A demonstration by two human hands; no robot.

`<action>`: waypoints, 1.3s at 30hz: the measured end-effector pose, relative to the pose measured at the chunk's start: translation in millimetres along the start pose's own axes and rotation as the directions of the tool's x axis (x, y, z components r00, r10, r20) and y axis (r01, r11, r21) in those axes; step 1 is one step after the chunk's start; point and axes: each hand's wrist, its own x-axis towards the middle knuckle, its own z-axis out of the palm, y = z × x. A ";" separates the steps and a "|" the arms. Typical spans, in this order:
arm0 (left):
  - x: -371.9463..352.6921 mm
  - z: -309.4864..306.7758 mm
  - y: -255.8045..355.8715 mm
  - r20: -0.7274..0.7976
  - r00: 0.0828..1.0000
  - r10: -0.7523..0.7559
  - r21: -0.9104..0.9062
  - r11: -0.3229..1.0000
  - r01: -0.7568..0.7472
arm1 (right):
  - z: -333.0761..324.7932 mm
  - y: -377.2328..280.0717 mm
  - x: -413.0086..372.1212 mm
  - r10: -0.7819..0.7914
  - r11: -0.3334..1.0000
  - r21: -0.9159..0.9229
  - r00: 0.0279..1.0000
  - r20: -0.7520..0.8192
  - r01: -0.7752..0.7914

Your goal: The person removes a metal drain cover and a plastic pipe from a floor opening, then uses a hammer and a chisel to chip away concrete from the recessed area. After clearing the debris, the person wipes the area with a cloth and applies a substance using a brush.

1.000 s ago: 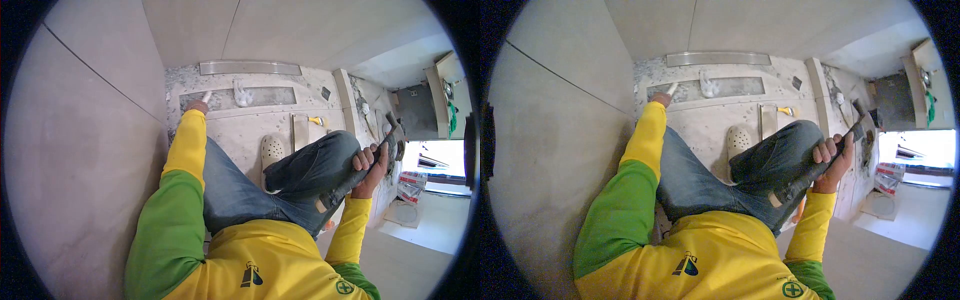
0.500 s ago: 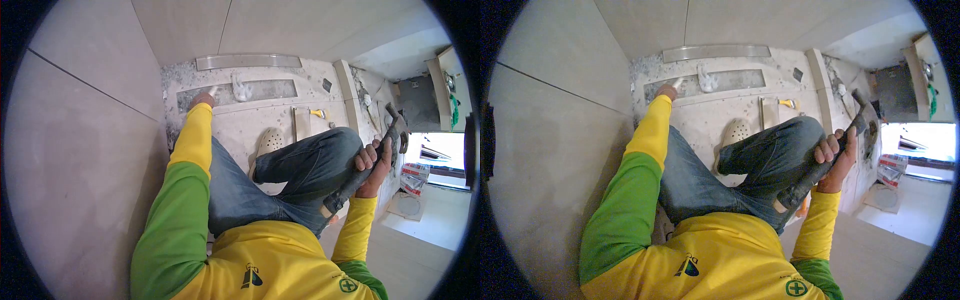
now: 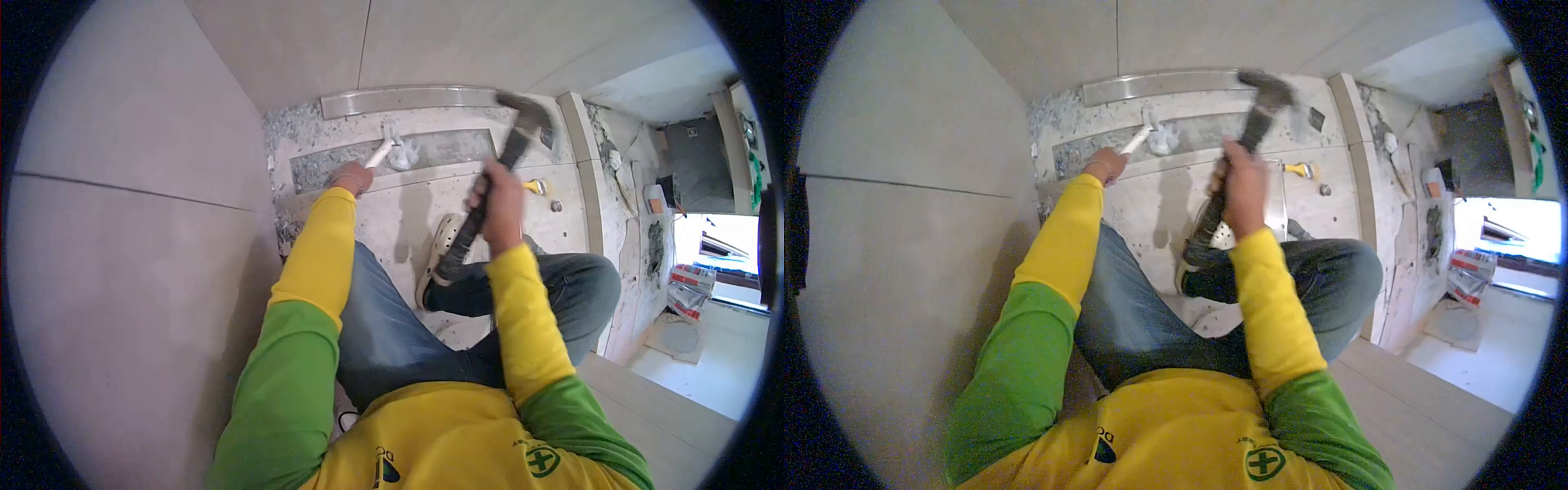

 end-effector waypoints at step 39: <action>19.7 -5.2 -88.3 -0.164 0.987 0.007 0.092 0.996 0.008 | 43.7 238.7 74.5 -0.048 0.909 -0.417 0.991 -0.127 -0.009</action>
